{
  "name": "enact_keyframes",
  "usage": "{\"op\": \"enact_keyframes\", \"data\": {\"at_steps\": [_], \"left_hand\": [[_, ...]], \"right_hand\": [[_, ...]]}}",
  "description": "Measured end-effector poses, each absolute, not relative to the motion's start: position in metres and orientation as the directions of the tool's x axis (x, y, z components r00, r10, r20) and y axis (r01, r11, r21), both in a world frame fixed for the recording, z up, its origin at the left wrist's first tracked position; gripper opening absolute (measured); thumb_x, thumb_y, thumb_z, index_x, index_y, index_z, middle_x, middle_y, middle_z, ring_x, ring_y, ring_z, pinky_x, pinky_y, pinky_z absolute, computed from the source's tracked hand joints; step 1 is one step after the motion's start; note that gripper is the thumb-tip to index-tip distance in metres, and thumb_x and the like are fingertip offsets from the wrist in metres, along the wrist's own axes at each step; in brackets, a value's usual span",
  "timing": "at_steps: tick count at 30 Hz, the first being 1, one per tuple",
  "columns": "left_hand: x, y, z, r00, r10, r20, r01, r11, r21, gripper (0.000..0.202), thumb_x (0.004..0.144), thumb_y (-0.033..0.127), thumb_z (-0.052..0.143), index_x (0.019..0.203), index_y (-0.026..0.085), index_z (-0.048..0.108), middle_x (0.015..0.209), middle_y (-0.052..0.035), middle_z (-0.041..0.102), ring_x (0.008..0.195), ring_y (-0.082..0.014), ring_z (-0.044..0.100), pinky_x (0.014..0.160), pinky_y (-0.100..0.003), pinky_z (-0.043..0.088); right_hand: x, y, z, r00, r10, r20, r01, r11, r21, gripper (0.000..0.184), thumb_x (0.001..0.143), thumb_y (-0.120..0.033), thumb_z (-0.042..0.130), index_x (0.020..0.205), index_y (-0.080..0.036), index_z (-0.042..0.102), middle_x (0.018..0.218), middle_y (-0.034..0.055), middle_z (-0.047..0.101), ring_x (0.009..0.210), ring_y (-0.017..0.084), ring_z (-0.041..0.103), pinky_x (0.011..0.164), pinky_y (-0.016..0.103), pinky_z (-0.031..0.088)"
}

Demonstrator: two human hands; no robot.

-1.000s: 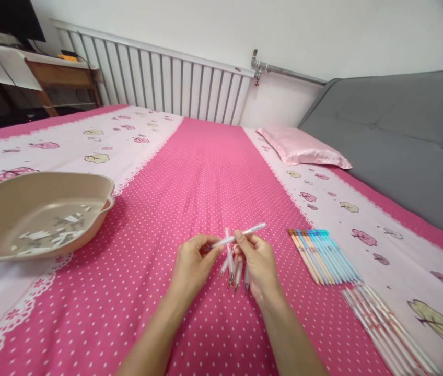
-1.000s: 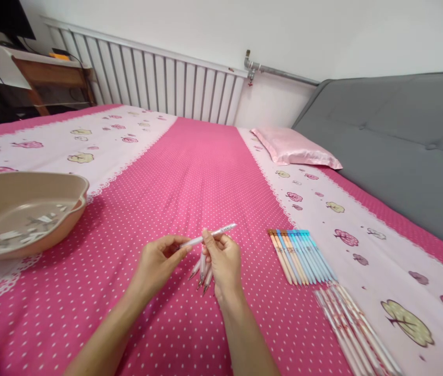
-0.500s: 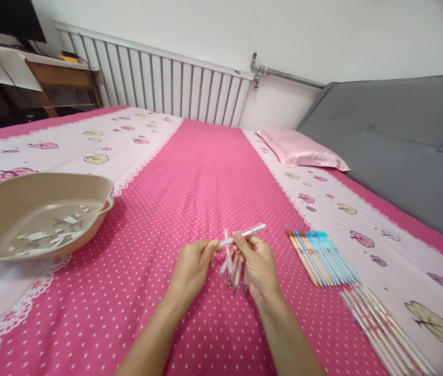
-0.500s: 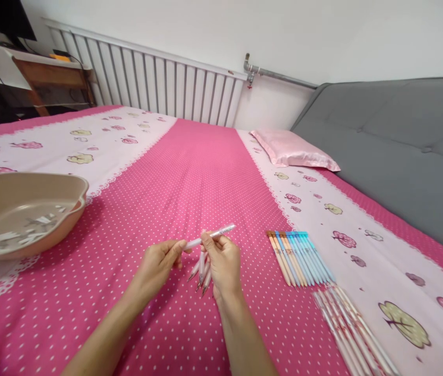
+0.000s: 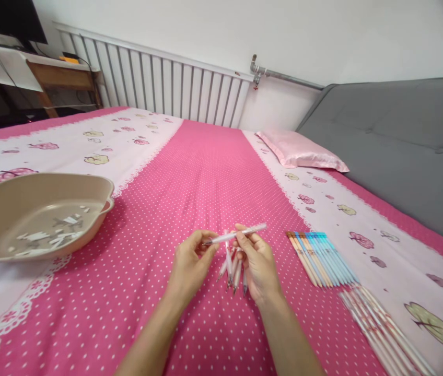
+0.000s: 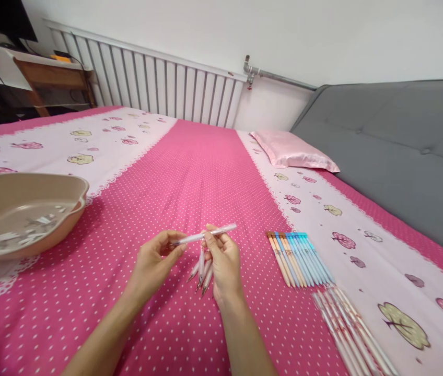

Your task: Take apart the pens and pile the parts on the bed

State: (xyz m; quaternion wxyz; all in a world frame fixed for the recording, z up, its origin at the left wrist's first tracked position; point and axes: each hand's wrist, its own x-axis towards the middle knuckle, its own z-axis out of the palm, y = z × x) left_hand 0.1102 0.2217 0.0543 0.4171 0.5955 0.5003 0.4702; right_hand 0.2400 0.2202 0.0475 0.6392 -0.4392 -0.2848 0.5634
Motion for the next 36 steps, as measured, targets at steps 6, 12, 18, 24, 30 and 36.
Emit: {"op": "enact_keyframes", "data": {"at_steps": [6,12,18,24,30,36], "left_hand": [[0.1064,0.2233,0.0476,0.055,0.994,0.093,0.359,-0.106,0.927,0.045,0.081,0.050,0.040,0.062,0.014,0.059,0.049,0.0017,0.046,0.045,-0.0090,0.037,0.045,-0.021,0.026],[0.1055,0.2224,0.0493,-0.019,0.996,0.082,0.397,-0.068,0.915,0.044,0.079,0.051,0.043,0.069,0.013,0.063,0.049,0.0016,0.047,0.044,-0.0098,0.040,0.043,-0.022,0.028],[0.1082,0.2226,0.0510,0.002,0.976,0.219,0.320,-0.208,0.924,0.022,0.071,0.032,0.061,0.086,0.016,0.061,0.075,-0.0013,0.062,0.063,-0.0117,0.054,0.059,-0.022,0.043],[0.1067,0.2228,0.0489,0.024,0.987,0.161,0.416,-0.156,0.896,0.039,0.081,0.046,0.043,0.063,0.015,0.057,0.048,0.0031,0.046,0.044,-0.0085,0.038,0.043,-0.021,0.027],[0.1064,0.2220,0.0478,-0.025,0.995,0.093,0.408,-0.075,0.910,0.048,0.081,0.050,0.039,0.057,0.014,0.058,0.042,0.0033,0.041,0.039,-0.0083,0.035,0.041,-0.021,0.025],[0.1093,0.2212,0.0500,-0.006,0.976,0.219,0.285,-0.208,0.936,0.029,0.069,0.033,0.063,0.092,0.016,0.059,0.074,-0.0012,0.061,0.063,-0.0119,0.055,0.056,-0.022,0.043]], "right_hand": [[0.2386,0.2190,0.0477,0.179,0.974,-0.137,-0.510,-0.027,-0.860,0.035,0.065,-0.030,0.070,0.096,-0.019,0.057,0.063,-0.0054,0.052,0.044,0.003,0.043,0.039,0.013,0.039],[0.2382,0.2189,0.0476,0.168,0.976,-0.137,-0.515,-0.031,-0.857,0.035,0.067,-0.029,0.069,0.098,-0.019,0.057,0.063,-0.0051,0.053,0.044,0.003,0.043,0.039,0.012,0.039],[0.2385,0.2185,0.0491,0.186,0.973,-0.139,-0.525,-0.021,-0.851,0.037,0.066,-0.028,0.070,0.099,-0.018,0.057,0.061,-0.0053,0.053,0.044,0.003,0.043,0.039,0.012,0.038],[0.2368,0.2177,0.0501,0.185,0.973,-0.140,-0.532,-0.020,-0.847,0.037,0.065,-0.029,0.071,0.097,-0.018,0.057,0.061,-0.0056,0.053,0.044,0.003,0.043,0.039,0.011,0.037],[0.2359,0.2179,0.0503,0.157,0.978,-0.141,-0.533,-0.036,-0.845,0.037,0.065,-0.030,0.070,0.098,-0.018,0.057,0.060,-0.0059,0.052,0.044,0.003,0.043,0.038,0.011,0.037],[0.2356,0.2177,0.0514,0.188,0.971,-0.148,-0.532,-0.026,-0.846,0.038,0.065,-0.029,0.070,0.098,-0.017,0.056,0.058,-0.0064,0.051,0.042,0.003,0.041,0.038,0.011,0.036]]}}
